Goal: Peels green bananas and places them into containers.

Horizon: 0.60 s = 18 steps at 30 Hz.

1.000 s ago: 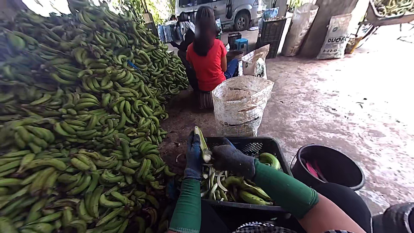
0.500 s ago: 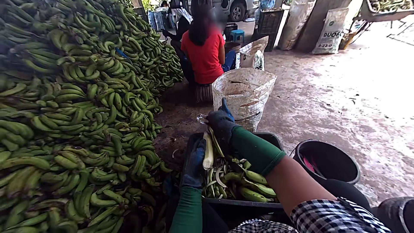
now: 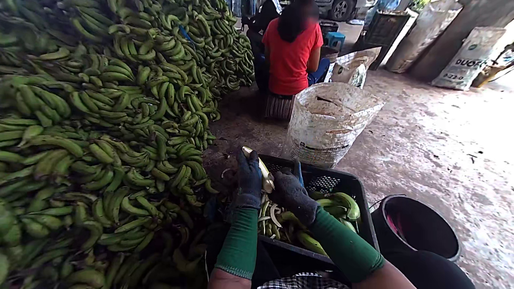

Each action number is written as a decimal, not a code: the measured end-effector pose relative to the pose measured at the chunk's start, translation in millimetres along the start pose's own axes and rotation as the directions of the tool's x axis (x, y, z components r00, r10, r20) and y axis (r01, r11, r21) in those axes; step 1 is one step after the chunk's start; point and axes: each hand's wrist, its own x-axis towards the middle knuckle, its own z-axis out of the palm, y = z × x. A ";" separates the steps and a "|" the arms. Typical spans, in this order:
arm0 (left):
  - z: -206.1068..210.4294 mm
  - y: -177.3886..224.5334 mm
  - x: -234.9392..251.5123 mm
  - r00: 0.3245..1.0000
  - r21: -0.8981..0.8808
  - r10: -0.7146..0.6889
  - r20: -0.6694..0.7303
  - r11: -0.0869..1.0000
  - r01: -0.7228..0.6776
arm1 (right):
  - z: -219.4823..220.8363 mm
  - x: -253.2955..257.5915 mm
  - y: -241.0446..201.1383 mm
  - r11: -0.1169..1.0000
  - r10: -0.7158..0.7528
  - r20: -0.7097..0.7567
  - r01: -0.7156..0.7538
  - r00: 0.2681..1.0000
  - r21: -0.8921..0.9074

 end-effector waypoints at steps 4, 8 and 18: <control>-11.7 -0.6 -14.3 0.927 -0.223 -0.115 0.356 0.953 0.204 | 3.4 35.6 28.2 0.993 -0.078 -0.041 0.074 0.996 -0.091; -20.6 0.1 -19.0 0.780 -0.249 -0.196 0.594 0.877 0.410 | -20.6 56.3 31.9 0.953 -0.220 -0.045 0.205 0.974 -0.224; -23.5 -3.1 3.0 0.985 -0.360 -0.173 0.018 0.918 0.167 | -23.9 64.8 33.1 0.980 -0.187 -0.151 0.173 0.971 -0.101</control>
